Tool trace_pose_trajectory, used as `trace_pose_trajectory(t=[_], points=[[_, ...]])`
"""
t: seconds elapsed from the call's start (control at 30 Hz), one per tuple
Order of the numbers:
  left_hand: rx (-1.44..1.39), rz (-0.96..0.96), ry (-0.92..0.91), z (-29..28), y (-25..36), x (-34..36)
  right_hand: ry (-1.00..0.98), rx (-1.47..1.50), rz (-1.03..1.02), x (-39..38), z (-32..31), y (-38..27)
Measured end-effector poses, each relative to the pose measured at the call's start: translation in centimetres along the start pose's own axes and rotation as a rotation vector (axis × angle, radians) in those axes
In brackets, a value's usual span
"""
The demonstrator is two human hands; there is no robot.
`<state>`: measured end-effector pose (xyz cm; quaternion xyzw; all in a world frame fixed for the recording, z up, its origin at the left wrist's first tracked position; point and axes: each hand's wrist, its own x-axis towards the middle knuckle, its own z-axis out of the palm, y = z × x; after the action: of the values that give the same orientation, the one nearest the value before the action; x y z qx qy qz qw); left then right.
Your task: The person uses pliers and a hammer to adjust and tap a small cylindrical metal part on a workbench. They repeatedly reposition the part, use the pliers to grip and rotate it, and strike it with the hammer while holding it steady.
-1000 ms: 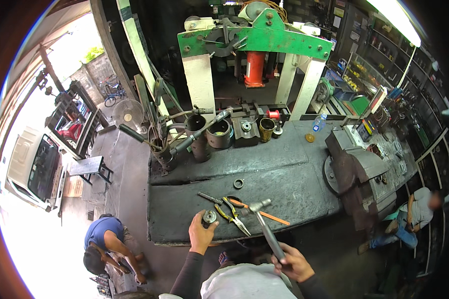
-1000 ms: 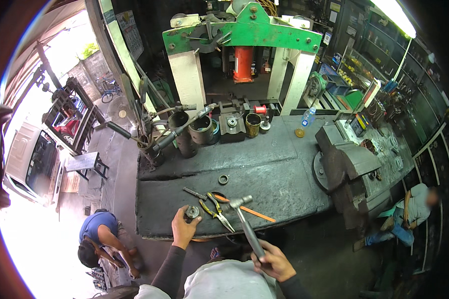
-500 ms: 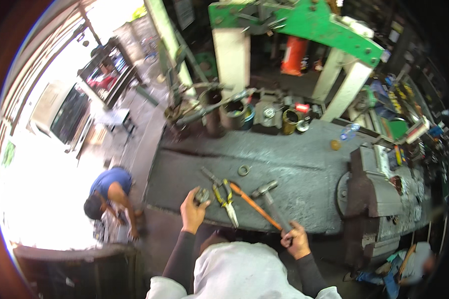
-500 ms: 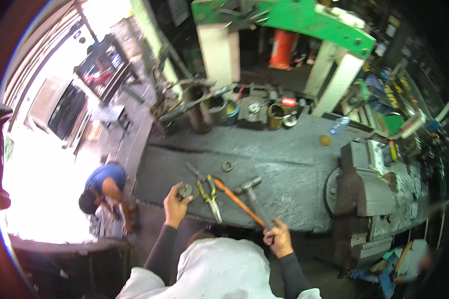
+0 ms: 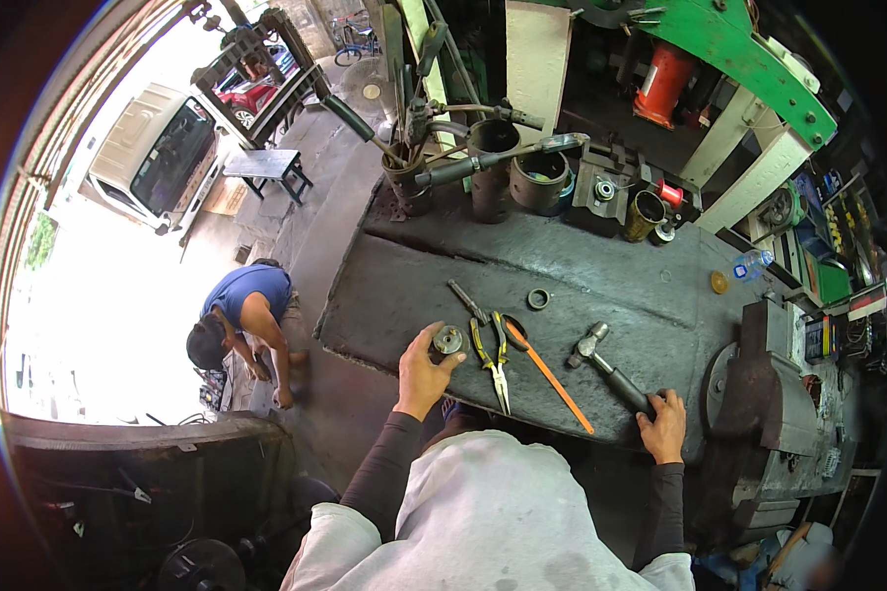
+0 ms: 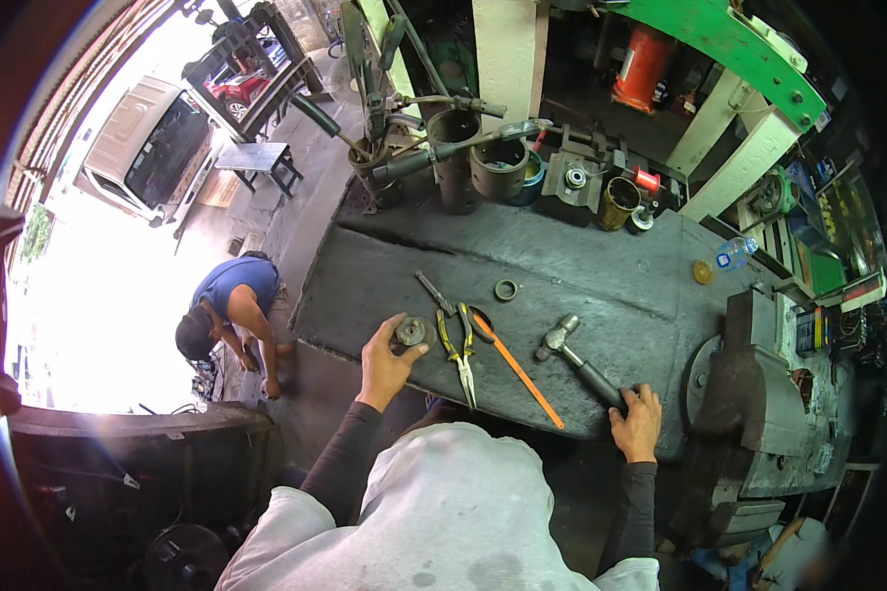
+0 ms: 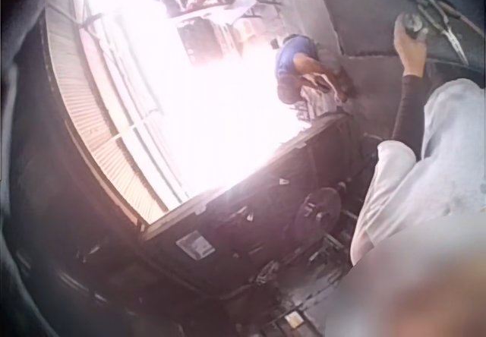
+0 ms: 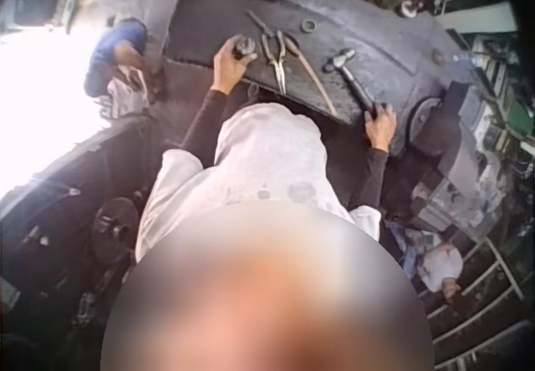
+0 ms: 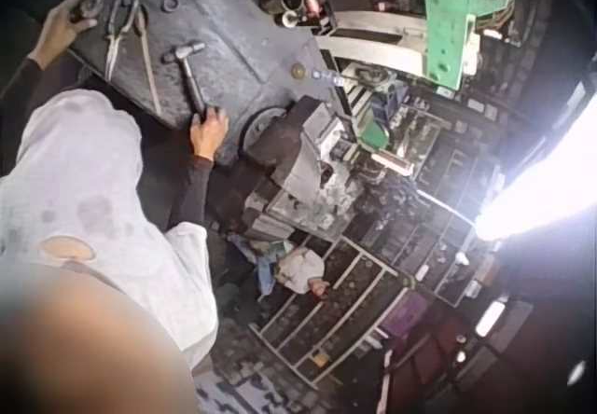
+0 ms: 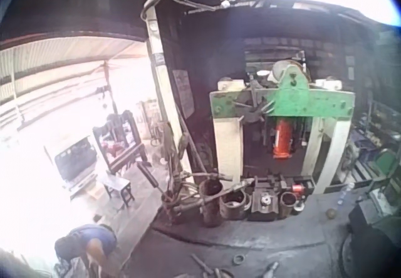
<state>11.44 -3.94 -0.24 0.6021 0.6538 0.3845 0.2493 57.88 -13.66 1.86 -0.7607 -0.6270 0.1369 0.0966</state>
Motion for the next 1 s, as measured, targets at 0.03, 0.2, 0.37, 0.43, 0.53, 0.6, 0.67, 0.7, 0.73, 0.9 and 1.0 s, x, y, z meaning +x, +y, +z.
trace_pose_trajectory(t=[0.03,0.2,0.37,0.43,0.53,0.6,0.67,0.7,0.73,0.9,1.0], points=[[-0.035,-0.035,-0.014,0.0,-0.1,0.1,-0.002,-0.049,-0.001,-0.1,0.1,-0.4],[-0.086,-0.094,-0.068,-0.2,-0.5,0.4,0.027,-0.121,0.118,-1.0,1.3,-1.6],[-0.078,-0.063,-0.083,-0.5,-0.7,0.8,0.043,-0.092,0.159,-1.1,1.6,-1.6],[-0.076,-0.070,-0.096,-0.5,-0.7,0.9,0.028,-0.093,0.164,-1.0,1.5,-1.7],[-0.084,-0.088,-0.109,-0.6,-0.6,0.8,0.053,-0.071,0.162,-0.9,1.4,-1.9],[-0.115,-0.065,-0.086,-0.7,-0.5,0.7,0.073,-0.059,0.161,-0.9,1.4,-2.2],[-0.075,-0.065,-0.100,-0.8,-0.5,0.6,0.072,-0.059,0.193,-1.0,1.4,-2.3],[-0.063,-0.074,-0.109,-0.8,-0.5,0.6,0.078,-0.057,0.179,-1.0,1.4,-2.4],[-0.046,-0.048,-0.112,-0.8,-0.5,0.7,0.072,-0.056,0.186,-1.0,1.4,-2.4],[0.004,-0.036,-0.166,-0.9,-0.8,1.0,0.084,-0.039,0.195,-1.2,1.5,-2.4],[0.077,0.028,-0.163,-1.0,-0.9,1.2,0.110,-0.026,0.180,-1.2,1.6,-2.4]])
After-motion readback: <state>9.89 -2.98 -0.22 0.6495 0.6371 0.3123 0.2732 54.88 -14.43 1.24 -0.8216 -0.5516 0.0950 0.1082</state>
